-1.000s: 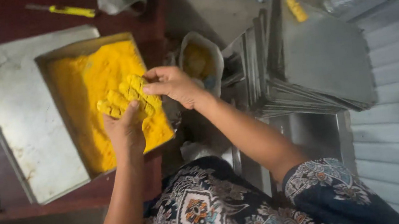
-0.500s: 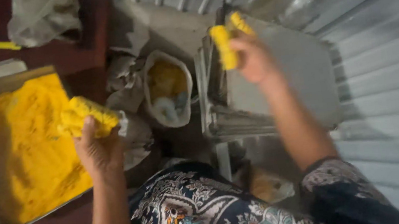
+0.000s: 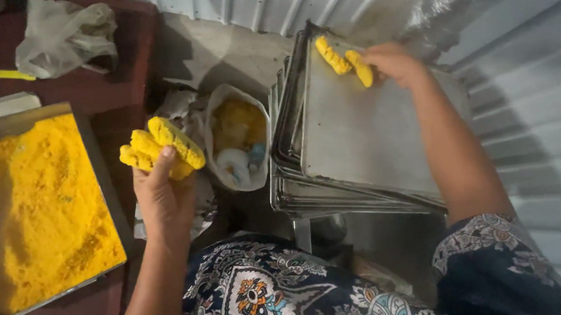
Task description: Coat pieces of dough in yellow powder and arrange them on baking trays.
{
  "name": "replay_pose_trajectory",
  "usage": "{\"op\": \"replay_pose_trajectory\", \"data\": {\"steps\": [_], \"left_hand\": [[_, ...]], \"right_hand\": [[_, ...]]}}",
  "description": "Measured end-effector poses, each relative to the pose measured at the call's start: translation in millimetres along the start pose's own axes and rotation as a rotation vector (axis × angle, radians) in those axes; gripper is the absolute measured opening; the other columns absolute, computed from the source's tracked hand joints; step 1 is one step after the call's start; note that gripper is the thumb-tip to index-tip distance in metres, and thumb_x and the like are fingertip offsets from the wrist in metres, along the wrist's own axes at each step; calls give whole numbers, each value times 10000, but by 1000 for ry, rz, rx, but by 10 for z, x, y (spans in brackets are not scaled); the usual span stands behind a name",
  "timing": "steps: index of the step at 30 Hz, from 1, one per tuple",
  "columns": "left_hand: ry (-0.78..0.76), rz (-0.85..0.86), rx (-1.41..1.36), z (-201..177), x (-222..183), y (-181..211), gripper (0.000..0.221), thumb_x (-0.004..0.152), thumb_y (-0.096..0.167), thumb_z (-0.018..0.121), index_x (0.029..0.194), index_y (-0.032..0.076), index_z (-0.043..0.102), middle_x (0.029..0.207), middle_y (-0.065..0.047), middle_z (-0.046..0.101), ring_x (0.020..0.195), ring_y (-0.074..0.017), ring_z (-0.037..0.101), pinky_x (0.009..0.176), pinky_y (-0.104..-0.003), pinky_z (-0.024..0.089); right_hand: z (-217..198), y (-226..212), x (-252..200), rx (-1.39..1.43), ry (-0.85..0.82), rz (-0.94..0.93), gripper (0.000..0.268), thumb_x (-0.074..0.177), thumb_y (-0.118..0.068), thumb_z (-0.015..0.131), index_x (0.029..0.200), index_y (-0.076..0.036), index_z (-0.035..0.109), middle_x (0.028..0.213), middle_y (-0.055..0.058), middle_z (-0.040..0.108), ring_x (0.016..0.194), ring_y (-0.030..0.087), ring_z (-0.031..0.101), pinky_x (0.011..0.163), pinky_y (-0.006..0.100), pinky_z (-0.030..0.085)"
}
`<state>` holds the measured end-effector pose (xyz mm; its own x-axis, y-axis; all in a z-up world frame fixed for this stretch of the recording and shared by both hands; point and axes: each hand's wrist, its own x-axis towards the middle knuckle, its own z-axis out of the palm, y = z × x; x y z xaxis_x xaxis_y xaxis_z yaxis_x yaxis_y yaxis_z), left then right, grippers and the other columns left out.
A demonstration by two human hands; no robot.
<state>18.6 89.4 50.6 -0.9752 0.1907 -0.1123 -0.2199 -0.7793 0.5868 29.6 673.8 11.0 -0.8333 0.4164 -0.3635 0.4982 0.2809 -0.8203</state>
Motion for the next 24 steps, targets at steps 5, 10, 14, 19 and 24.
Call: {"op": "replay_pose_trajectory", "data": {"steps": [5,10,14,19,24], "left_hand": [[-85,-84,-30,127,28,-168,410,922,17,725,1297,57,563,1208,-62,670,1102,-211,670,1015,-408,562],[-115,-170,-9,280,66,-307,415,906,23,718,1288,65,561,1195,-65,675,1089,-217,680,997,-412,567],[-180,-213,29,380,72,-499,411,916,32,725,1290,60,557,1189,-77,672,1089,-227,683,1000,-409,560],[-228,-261,14,712,117,-903,394,928,50,728,1285,48,560,1178,-75,662,1065,-222,678,948,-404,575],[-291,-357,94,1247,122,-1373,363,919,96,702,1253,40,573,1140,-88,685,1001,-220,701,844,-379,608]], "right_hand": [[102,-268,-337,-460,125,-143,414,962,-366,699,1229,-51,711,1070,79,752,968,196,705,827,347,537],[389,-146,-714,-623,316,-329,714,836,-346,818,1420,-26,560,1165,198,700,1043,299,687,892,408,532],[268,161,-650,-714,436,-488,824,832,-239,827,1549,-37,476,1290,230,674,1159,346,660,994,419,521],[867,-544,-1389,-480,402,-522,606,913,-228,801,1436,-4,590,1239,163,699,1076,263,657,940,358,521],[1273,-820,-1936,239,-105,-361,406,999,-268,678,1307,-3,678,1153,47,735,1031,127,694,948,289,555]]}}
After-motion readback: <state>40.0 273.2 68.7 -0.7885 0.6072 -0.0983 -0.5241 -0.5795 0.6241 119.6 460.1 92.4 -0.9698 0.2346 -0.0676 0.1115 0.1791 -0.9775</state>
